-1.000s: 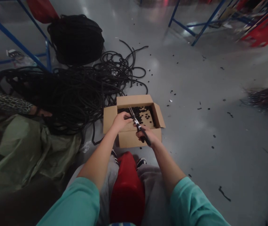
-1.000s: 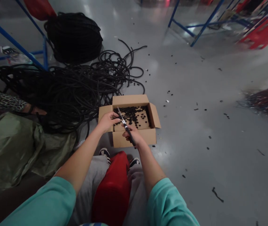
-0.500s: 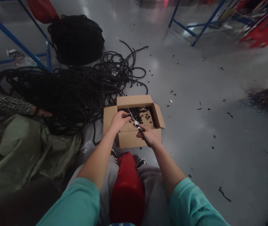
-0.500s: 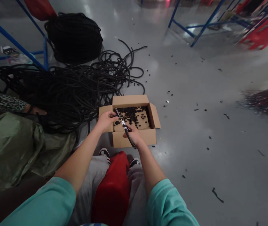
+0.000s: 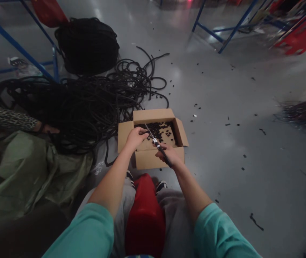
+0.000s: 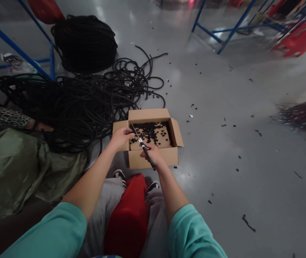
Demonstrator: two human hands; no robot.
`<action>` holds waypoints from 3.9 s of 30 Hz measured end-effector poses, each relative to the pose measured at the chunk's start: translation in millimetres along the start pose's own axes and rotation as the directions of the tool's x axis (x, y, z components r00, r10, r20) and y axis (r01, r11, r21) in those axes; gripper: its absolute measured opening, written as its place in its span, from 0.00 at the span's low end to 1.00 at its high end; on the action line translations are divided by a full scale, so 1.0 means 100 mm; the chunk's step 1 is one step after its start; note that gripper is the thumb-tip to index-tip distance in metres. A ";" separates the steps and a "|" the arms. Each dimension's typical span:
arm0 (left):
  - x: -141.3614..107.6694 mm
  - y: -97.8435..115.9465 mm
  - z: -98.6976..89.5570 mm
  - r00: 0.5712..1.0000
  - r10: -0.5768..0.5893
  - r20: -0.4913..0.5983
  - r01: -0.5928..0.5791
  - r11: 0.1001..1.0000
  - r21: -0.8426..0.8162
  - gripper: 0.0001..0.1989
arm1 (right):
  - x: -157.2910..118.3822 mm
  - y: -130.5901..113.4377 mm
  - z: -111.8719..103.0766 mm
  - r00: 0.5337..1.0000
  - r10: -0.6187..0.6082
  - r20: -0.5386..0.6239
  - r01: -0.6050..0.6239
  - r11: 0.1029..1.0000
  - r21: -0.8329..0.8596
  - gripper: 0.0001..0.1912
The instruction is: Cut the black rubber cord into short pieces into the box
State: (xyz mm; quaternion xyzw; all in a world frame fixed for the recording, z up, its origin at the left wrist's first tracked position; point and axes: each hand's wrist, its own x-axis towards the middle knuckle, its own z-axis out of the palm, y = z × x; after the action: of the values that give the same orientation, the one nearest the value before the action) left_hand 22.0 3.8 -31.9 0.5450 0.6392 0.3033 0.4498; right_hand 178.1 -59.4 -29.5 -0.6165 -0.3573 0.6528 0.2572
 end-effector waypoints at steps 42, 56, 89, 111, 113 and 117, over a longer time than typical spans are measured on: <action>-0.04 0.02 0.08 0.997 -0.050 -0.062 0.049 0.999 -0.023 0.08 | 0.01 0.01 0.03 0.976 -0.206 -0.075 0.183 0.954 -0.237 0.20; 0.03 -0.09 0.08 0.996 -0.083 -0.008 0.079 0.969 -0.232 0.10 | 0.04 0.04 -0.03 0.985 -0.163 -0.052 0.158 0.984 -0.078 0.25; -0.03 0.05 -0.07 0.986 -0.064 0.157 0.094 0.978 -0.187 0.08 | -0.02 -0.02 -0.01 0.995 -0.007 0.095 0.009 1.000 -0.017 0.27; -0.03 0.05 -0.09 0.942 0.018 0.334 0.053 0.978 -0.202 0.04 | -0.04 -0.03 0.00 0.979 -0.102 0.179 0.094 0.994 0.052 0.31; -0.03 0.04 -0.10 0.948 0.019 0.318 0.051 0.977 -0.209 0.04 | -0.03 -0.02 0.01 0.981 -0.101 0.163 0.096 0.995 0.039 0.31; -0.03 0.05 -0.13 0.953 0.015 0.302 0.047 0.979 -0.198 0.05 | -0.02 0.00 0.02 0.988 -0.087 0.130 0.088 0.996 -0.005 0.30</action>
State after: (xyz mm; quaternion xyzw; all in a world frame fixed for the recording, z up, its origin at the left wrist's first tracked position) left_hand 12.7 3.6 -21.4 0.5310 0.5330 0.2765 0.5979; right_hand 176.3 -61.6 -28.2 -0.5580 -0.4035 0.6776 0.2583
